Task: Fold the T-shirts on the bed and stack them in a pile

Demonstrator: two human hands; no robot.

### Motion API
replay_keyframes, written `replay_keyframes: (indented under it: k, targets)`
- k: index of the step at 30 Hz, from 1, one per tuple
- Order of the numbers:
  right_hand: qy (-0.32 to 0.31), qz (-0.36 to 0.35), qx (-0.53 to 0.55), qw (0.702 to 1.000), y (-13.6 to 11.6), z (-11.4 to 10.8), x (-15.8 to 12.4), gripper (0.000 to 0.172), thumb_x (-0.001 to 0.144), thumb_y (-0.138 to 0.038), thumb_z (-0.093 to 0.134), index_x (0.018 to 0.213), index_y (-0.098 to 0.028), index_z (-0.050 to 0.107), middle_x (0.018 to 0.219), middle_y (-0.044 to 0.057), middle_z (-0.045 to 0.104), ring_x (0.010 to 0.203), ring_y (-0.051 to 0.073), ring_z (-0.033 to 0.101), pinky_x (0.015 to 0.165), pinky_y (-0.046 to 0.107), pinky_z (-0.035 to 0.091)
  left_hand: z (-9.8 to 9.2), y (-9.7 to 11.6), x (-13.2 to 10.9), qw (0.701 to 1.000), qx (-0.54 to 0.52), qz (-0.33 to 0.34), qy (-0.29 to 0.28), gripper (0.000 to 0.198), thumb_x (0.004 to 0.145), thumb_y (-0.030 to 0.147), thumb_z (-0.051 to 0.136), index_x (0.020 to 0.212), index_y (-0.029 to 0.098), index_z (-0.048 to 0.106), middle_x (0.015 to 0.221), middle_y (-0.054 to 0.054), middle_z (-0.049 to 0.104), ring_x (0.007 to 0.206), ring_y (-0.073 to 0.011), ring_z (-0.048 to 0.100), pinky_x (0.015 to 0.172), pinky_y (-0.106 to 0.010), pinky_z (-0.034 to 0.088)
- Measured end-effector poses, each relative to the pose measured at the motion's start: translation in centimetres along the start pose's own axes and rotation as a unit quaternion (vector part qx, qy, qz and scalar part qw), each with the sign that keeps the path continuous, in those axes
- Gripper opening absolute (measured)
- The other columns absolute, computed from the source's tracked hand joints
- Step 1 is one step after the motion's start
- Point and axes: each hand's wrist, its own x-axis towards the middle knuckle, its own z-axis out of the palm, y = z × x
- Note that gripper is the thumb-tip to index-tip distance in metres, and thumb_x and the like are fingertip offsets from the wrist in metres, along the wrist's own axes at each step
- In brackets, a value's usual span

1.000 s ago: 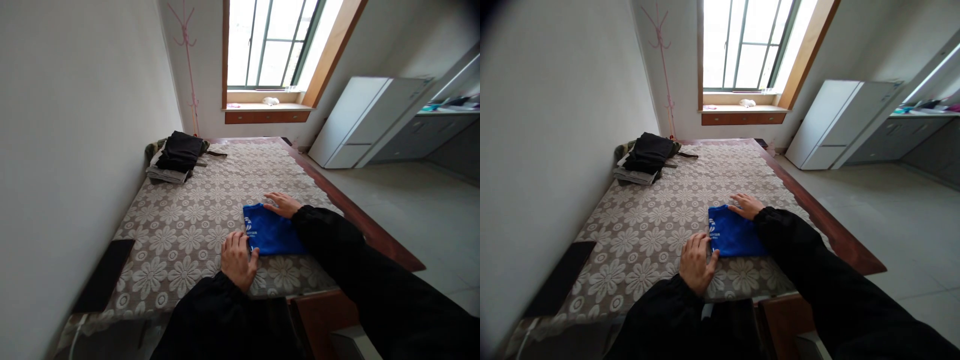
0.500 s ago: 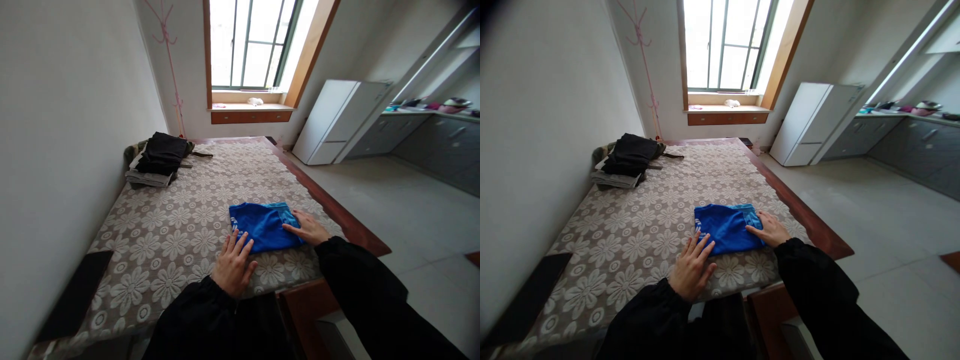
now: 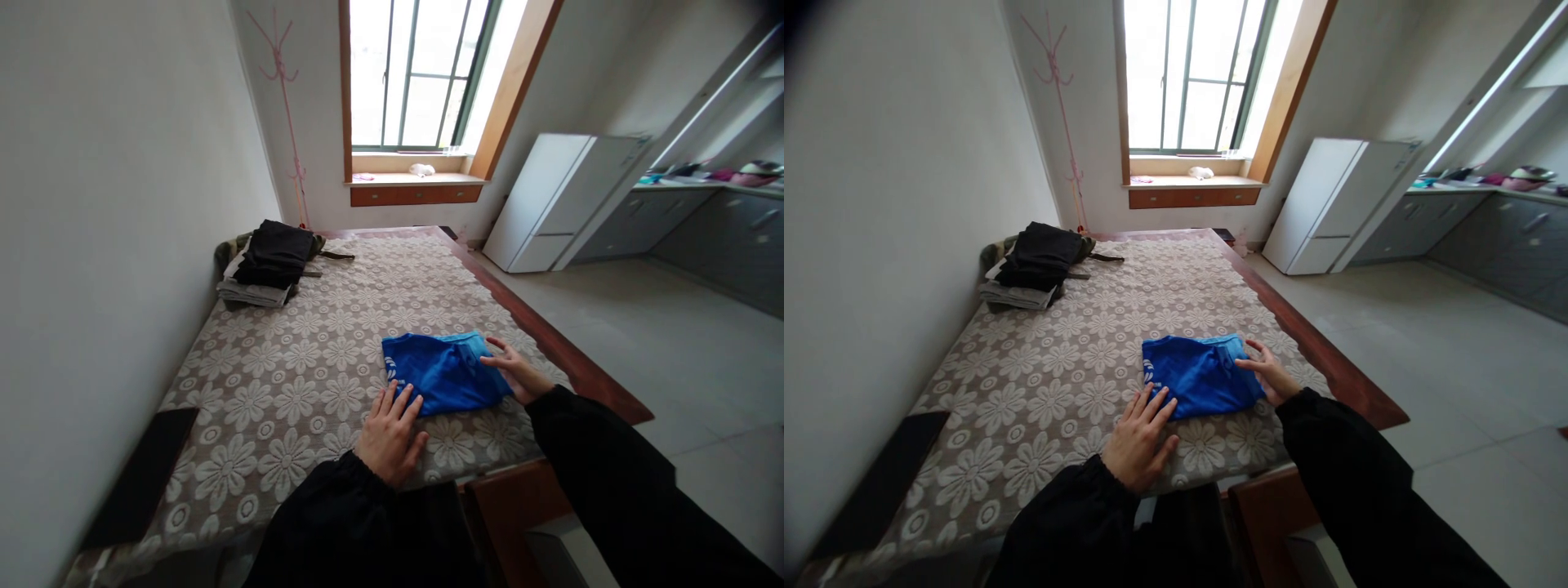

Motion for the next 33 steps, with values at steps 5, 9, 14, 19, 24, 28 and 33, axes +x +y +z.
replay_keyframes:
  k: [5, 9, 14, 19, 24, 28, 33]
  targets:
    - [-0.078, 0.061, 0.004, 0.995, -0.1, -1.4, -0.7, 0.044, 0.073, -0.040, 0.077, 0.111, -0.024, 0.063, 0.106, 0.007, 0.075, 0.094, 0.027, 0.073, 0.085, 0.039, 0.061, 0.1, -0.1, -0.1, 1.000, -0.001, 0.002, 0.003, 0.057, 0.093, 0.041, 0.055, 0.147, 0.028, 0.046, 0.160, -0.004, 0.037, 0.150, -0.0305, 0.025, 0.121, -0.054, 0.029]
    - [-0.123, 0.080, -0.021, 0.989, -0.6, -1.3, -1.1, 0.035, 0.074, -0.042, 0.078, 0.100, -0.020, 0.070, 0.100, 0.009, 0.076, 0.090, 0.025, 0.073, 0.086, 0.036, 0.060, 0.2, -0.1, 0.0, 1.000, -0.002, -0.001, -0.005, 0.057, 0.093, 0.041, 0.054, 0.148, 0.028, 0.045, 0.160, -0.004, 0.037, 0.150, -0.0307, 0.025, 0.121, -0.054, 0.028]
    - [-0.094, 0.045, -0.079, 0.991, -1.3, -0.7, -0.8, 0.043, 0.068, -0.042, 0.083, 0.105, -0.023, 0.070, 0.109, 0.007, 0.075, 0.102, 0.028, 0.070, 0.091, 0.041, 0.058, 0.0, -0.1, 0.0, 1.000, -0.001, 0.002, -0.004, 0.058, 0.092, 0.040, 0.056, 0.148, 0.026, 0.046, 0.159, -0.005, 0.038, 0.150, -0.0319, 0.025, 0.121, -0.054, 0.028]
    - [-0.063, -0.004, -0.146, 0.987, -1.3, -0.1, -0.8, 0.056, 0.063, -0.044, 0.085, 0.112, -0.024, 0.066, 0.129, 0.009, 0.066, 0.120, 0.033, 0.062, 0.103, 0.046, 0.051, 0.1, -0.1, -0.1, 1.000, -0.007, 0.002, 0.002, 0.057, 0.092, 0.038, 0.057, 0.146, 0.027, 0.047, 0.158, -0.005, 0.039, 0.150, -0.0317, 0.026, 0.121, -0.055, 0.028]
    - [-0.064, -0.012, -0.173, 0.983, -1.0, 0.3, -0.6, 0.078, 0.056, -0.037, 0.089, 0.125, -0.023, 0.054, 0.130, 0.012, 0.063, 0.123, 0.034, 0.059, 0.105, 0.050, 0.050, 0.6, -0.4, -0.1, 0.988, -0.011, -0.117, 0.099, 0.047, 0.095, 0.037, 0.052, 0.140, 0.024, 0.052, 0.156, -0.009, 0.043, 0.149, -0.0335, 0.028, 0.120, -0.058, 0.028]
    - [-0.039, -0.016, -0.169, 0.985, -0.4, 0.3, -0.1, 0.098, 0.051, -0.031, 0.089, 0.136, -0.025, 0.041, 0.129, 0.013, 0.062, 0.122, 0.034, 0.060, 0.106, 0.050, 0.049, 0.2, -0.6, -0.1, 0.980, -0.038, -0.156, 0.115, 0.046, 0.096, 0.034, 0.047, 0.139, 0.018, 0.050, 0.148, -0.012, 0.052, 0.146, -0.0315, 0.034, 0.119, -0.055, 0.030]
    - [-0.047, -0.011, -0.086, 0.995, 0.4, 0.1, 0.0, 0.103, 0.058, -0.028, 0.082, 0.146, -0.029, 0.028, 0.133, 0.012, 0.061, 0.119, 0.034, 0.062, 0.101, 0.051, 0.053, -1.4, -0.8, -0.2, 0.980, -0.067, -0.161, 0.096, 0.044, 0.092, 0.033, 0.054, 0.135, 0.023, 0.054, 0.135, -0.010, 0.063, 0.134, -0.0291, 0.049, 0.110, -0.049, 0.042]
